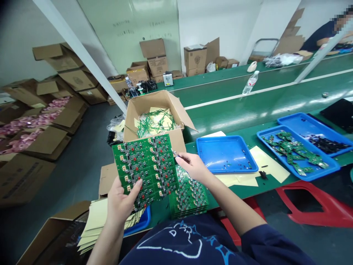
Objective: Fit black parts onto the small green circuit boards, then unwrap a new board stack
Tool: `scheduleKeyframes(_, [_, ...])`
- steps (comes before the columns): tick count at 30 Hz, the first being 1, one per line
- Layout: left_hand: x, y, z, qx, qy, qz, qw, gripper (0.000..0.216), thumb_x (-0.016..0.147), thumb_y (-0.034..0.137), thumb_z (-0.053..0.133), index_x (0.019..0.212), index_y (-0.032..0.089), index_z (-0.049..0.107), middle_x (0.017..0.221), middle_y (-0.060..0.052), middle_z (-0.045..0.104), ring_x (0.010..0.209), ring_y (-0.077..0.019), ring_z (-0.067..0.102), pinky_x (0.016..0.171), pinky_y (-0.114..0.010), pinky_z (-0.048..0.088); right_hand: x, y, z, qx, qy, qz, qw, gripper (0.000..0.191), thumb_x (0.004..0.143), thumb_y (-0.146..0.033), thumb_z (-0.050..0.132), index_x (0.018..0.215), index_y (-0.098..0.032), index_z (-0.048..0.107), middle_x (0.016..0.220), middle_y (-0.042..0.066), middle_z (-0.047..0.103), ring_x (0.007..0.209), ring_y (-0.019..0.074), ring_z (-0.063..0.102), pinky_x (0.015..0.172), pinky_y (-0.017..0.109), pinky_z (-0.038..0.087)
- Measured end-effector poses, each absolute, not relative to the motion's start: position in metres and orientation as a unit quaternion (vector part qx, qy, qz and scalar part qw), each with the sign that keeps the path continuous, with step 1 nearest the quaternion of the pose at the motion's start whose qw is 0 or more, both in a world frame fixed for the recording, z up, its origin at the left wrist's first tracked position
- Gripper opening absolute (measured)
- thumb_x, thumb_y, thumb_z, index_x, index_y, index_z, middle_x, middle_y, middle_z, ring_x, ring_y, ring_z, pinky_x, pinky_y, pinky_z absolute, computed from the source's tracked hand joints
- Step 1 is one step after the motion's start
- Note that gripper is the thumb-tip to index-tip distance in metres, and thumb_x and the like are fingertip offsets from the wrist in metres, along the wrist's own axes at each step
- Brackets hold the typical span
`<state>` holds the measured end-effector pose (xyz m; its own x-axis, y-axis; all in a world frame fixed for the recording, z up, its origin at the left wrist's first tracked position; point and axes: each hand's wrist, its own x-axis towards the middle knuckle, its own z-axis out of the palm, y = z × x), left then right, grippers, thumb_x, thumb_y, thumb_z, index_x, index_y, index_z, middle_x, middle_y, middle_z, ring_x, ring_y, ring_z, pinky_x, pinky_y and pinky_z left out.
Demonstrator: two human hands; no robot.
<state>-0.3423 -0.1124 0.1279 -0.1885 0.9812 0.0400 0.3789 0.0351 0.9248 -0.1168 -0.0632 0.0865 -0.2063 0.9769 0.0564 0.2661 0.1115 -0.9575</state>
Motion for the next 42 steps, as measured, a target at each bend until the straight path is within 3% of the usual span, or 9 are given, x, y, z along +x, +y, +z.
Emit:
scheduleKeyframes(4, [-0.327, -0.124, 0.128, 0.538, 0.667, 0.425, 0.291, 0.027, 0.073, 0.041, 0.062, 0.09, 0.02, 0.056, 0.08, -0.006, 0.069, 0.076, -0.0247, 0.067, 0.07, -0.034, 0.052, -0.127, -0.06, 0.088, -0.544, -0.647, 0.353, 0.402, 0.036, 0.086, -0.043, 0.044, 0.09, -0.015, 0.066, 0.081, 0.007, 0.066, 0.073, 0.0207, 0.057, 0.069, 0.033, 0.043])
scheduleKeyframes(8, [-0.33, -0.121, 0.127, 0.533, 0.648, 0.46, 0.29, 0.032, 0.072, 0.041, 0.064, 0.094, 0.019, 0.058, 0.088, -0.007, 0.07, 0.082, -0.0244, 0.067, 0.075, -0.033, 0.053, -0.125, -0.053, 0.089, -0.477, -0.634, 0.427, 0.434, 0.037, 0.086, -0.042, 0.045, 0.101, -0.016, 0.065, 0.095, 0.007, 0.067, 0.087, 0.0224, 0.06, 0.077, 0.033, 0.046])
scheduleKeyframes(12, [-0.348, -0.109, 0.119, 0.499, 0.635, 0.488, 0.33, 0.044, 0.066, 0.043, 0.07, 0.099, 0.016, 0.06, 0.092, -0.008, 0.07, 0.085, -0.0252, 0.067, 0.077, -0.035, 0.053, -0.121, -0.046, 0.09, -0.433, -0.598, 0.518, 0.432, 0.04, 0.084, -0.047, 0.047, 0.095, -0.014, 0.067, 0.086, 0.006, 0.067, 0.078, 0.0193, 0.06, 0.071, 0.031, 0.048])
scheduleKeyframes(15, [-0.355, -0.106, 0.115, 0.45, 0.636, 0.515, 0.357, 0.051, 0.065, 0.042, 0.071, 0.106, 0.015, 0.058, 0.094, -0.009, 0.07, 0.088, -0.0247, 0.066, 0.078, -0.035, 0.053, -0.122, -0.044, 0.092, -0.416, -0.581, 0.557, 0.424, 0.04, 0.079, -0.049, 0.053, 0.093, -0.014, 0.068, 0.087, 0.006, 0.068, 0.079, 0.0191, 0.061, 0.074, 0.032, 0.048])
scheduleKeyframes(18, [-0.355, -0.106, 0.116, 0.417, 0.634, 0.552, 0.346, 0.053, 0.066, 0.04, 0.071, 0.11, 0.016, 0.056, 0.098, -0.008, 0.069, 0.092, -0.0237, 0.065, 0.08, -0.034, 0.053, -0.125, -0.047, 0.093, -0.394, -0.592, 0.588, 0.386, 0.04, 0.078, -0.049, 0.056, 0.096, -0.016, 0.069, 0.092, 0.007, 0.069, 0.086, 0.0204, 0.061, 0.08, 0.034, 0.047])
scheduleKeyframes(29, [-0.359, -0.101, 0.119, 0.369, 0.611, 0.584, 0.386, 0.053, 0.061, 0.039, 0.075, 0.106, 0.016, 0.057, 0.097, -0.008, 0.069, 0.092, -0.0257, 0.065, 0.079, -0.036, 0.054, -0.114, -0.057, 0.096, -0.356, -0.613, 0.643, 0.291, 0.05, 0.077, -0.056, 0.054, 0.1, -0.014, 0.068, 0.088, 0.007, 0.067, 0.08, 0.0178, 0.059, 0.079, 0.033, 0.045])
scheduleKeyframes(35, [-0.365, -0.1, 0.115, 0.406, 0.611, 0.539, 0.414, 0.059, 0.06, 0.041, 0.075, 0.109, 0.014, 0.056, 0.098, -0.01, 0.069, 0.091, -0.026, 0.065, 0.077, -0.036, 0.054, -0.113, -0.055, 0.102, -0.357, -0.618, 0.633, 0.3, 0.049, 0.077, -0.06, 0.05, 0.074, -0.013, 0.063, 0.067, 0.003, 0.057, 0.06, 0.0122, 0.05, 0.061, 0.027, 0.042])
scheduleKeyframes(38, [-0.363, -0.101, 0.117, 0.44, 0.62, 0.532, 0.371, 0.052, 0.063, 0.041, 0.072, 0.106, 0.014, 0.057, 0.096, -0.009, 0.069, 0.088, -0.0248, 0.066, 0.075, -0.035, 0.054, -0.116, -0.056, 0.101, -0.373, -0.643, 0.597, 0.3, 0.045, 0.08, -0.056, 0.047, 0.066, -0.015, 0.056, 0.061, 0.0, 0.051, 0.055, 0.0106, 0.044, 0.055, 0.025, 0.036])
scheduleKeyframes(42, [-0.35, -0.106, 0.123, 0.525, 0.636, 0.527, 0.206, 0.033, 0.068, 0.035, 0.067, 0.093, 0.014, 0.062, 0.087, -0.007, 0.07, 0.082, -0.0218, 0.067, 0.074, -0.031, 0.054, -0.13, -0.059, 0.093, -0.468, -0.669, 0.478, 0.324, 0.037, 0.085, -0.045, 0.041, 0.064, -0.016, 0.052, 0.058, -0.001, 0.047, 0.057, 0.0119, 0.043, 0.056, 0.026, 0.033])
